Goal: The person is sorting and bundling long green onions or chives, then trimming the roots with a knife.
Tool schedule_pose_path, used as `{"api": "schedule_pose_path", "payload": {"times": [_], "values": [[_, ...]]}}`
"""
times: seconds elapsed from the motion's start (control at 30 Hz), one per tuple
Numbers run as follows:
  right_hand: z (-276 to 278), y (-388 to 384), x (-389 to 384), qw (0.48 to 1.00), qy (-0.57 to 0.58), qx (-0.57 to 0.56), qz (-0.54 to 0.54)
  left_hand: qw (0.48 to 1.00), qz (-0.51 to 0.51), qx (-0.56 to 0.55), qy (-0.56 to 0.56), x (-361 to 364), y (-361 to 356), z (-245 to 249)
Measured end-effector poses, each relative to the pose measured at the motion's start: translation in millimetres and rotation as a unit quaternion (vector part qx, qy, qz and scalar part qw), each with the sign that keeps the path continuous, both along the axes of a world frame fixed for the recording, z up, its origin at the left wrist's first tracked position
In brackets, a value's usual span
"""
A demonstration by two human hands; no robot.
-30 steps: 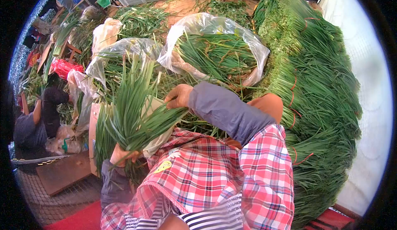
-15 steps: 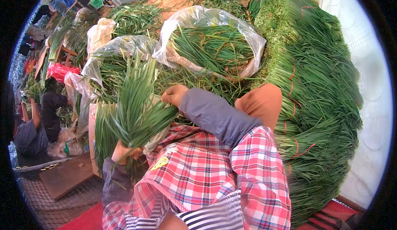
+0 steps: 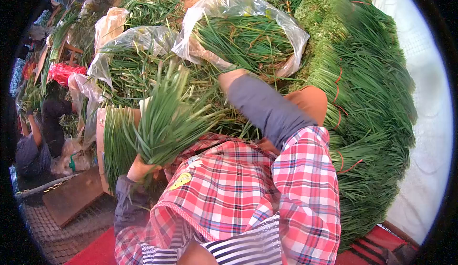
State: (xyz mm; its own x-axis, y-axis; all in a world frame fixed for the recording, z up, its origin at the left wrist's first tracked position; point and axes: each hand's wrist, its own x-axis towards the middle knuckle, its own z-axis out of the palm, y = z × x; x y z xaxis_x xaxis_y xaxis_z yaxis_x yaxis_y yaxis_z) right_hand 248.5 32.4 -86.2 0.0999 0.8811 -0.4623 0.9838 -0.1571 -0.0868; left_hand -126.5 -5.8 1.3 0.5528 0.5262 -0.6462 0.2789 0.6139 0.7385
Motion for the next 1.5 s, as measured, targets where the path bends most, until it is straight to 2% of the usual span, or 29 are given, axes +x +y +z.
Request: {"api": "schedule_pose_path", "payload": {"times": [0.03, 0.07, 0.13, 0.2, 0.23, 0.3, 0.37, 0.47, 0.53, 0.57, 0.6, 0.63, 0.7, 0.73, 0.77, 0.8, 0.83, 0.9, 0.97, 1.0, 1.03, 1.1, 1.17, 1.23, 1.27, 1.37, 1.4, 1.47, 1.5], "values": [[2, 0, 30, 0.992, -0.072, -0.097, 0.028, 1.0, 0.015, 0.005, 0.005, -5, -3, 0], [-43, -1, 75, 0.982, -0.107, -0.154, 0.014, 0.999, 0.03, 0.01, 0.011, -9, -6, 1], [-58, 1, 88, 0.979, -0.095, -0.182, 0.005, 0.998, 0.052, 0.014, 0.017, -16, -8, 3], [28, 2, 35, 0.992, 0.0, -0.123, 0.014, 0.998, 0.066, 0.015, 0.0, -11, -9, 6], [15, 14, 20, 0.983, 0.144, -0.115, -0.013, 0.997, 0.072, 0.019, -0.007, -7, -6, 10], [-16, 39, -18, 0.917, 0.377, -0.113, -0.066, 1.0, 0.02, 0.02, 0.01, 0, -1, 16], [-1, 24, -59, 0.748, 0.624, -0.099, -0.204, 0.999, -0.03, 0.013, 0.029, 5, 3, 19], [-33, 35, -70, 0.696, 0.661, -0.021, -0.278, 0.999, -0.017, 0.024, 0.025, 10, 3, 27], [-20, 26, -42, 0.609, 0.697, 0.085, -0.369, 0.999, 0.002, 0.029, 0.028, 6, 1, 32], [-20, 27, -20, 0.633, 0.637, 0.143, -0.415, 0.999, 0.006, 0.035, 0.025, 3, 2, 33], [-49, 30, 14, 0.663, 0.603, 0.138, -0.421, 0.999, 0.011, 0.041, 0.021, 1, 5, 35], [-32, 24, 26, 0.847, 0.465, 0.075, -0.246, 0.999, 0.014, 0.048, 0.017, 0, 7, 37], [-49, 2, 34, 0.907, 0.387, -0.078, -0.143, 0.992, -0.018, 0.103, 0.066, 6, 23, 55], [-82, -12, 28, 0.833, 0.479, -0.157, -0.228, 0.987, -0.022, 0.132, 0.089, 15, 32, 67], [-13, -41, 7, 0.752, 0.617, -0.16, -0.166, 0.98, -0.022, 0.164, 0.111, 27, 41, 78], [-5, -45, -5, 0.686, 0.674, -0.252, -0.107, 0.963, -0.032, 0.233, 0.131, 37, 49, 83], [2, -45, -16, 0.607, 0.718, -0.337, -0.046, 0.958, -0.033, 0.277, 0.074, 52, 59, 85], [-34, -36, -54, 0.464, 0.841, -0.275, -0.031, 0.925, -0.066, 0.373, 0.039, 73, 79, 79], [-19, -23, -74, 0.264, 0.946, -0.179, -0.061, 0.931, -0.073, 0.348, 0.082, 110, 83, 95], [-17, -9, -76, 0.218, 0.968, -0.114, -0.054, 0.921, -0.056, 0.381, 0.064, 124, 87, 86], [4, -2, -70, 0.214, 0.974, -0.055, -0.053, 0.871, -0.056, 0.488, 0.014, 137, 91, 67], [52, 5, -58, 0.2, 0.977, 0.061, -0.052, 0.737, -0.124, 0.64, 0.179, 159, 86, 57], [30, 17, -48, 0.201, 0.969, 0.097, -0.102, 0.7, -0.175, 0.618, 0.311, 180, 75, 51], [8, 20, -39, 0.226, 0.956, 0.114, -0.147, 0.612, -0.191, 0.69, 0.335, 193, 66, 27], [-5, 25, -42, 0.19, 0.969, 0.125, -0.1, 0.607, -0.203, 0.694, 0.331, 197, 58, 22], [1, 12, -47, 0.235, 0.944, 0.103, -0.207, 0.567, -0.239, 0.713, 0.336, 199, 49, 14], [30, 1, -48, 0.212, 0.96, 0.045, -0.176, 0.577, -0.237, 0.706, 0.333, 201, 43, 14], [10, 6, -31, 0.274, 0.938, 0.043, -0.206, 0.572, -0.197, 0.739, 0.295, 201, 32, 8], [4, 8, -24, 0.304, 0.926, 0.042, -0.22, 0.598, -0.237, 0.712, 0.28, 199, 25, 19]]}}
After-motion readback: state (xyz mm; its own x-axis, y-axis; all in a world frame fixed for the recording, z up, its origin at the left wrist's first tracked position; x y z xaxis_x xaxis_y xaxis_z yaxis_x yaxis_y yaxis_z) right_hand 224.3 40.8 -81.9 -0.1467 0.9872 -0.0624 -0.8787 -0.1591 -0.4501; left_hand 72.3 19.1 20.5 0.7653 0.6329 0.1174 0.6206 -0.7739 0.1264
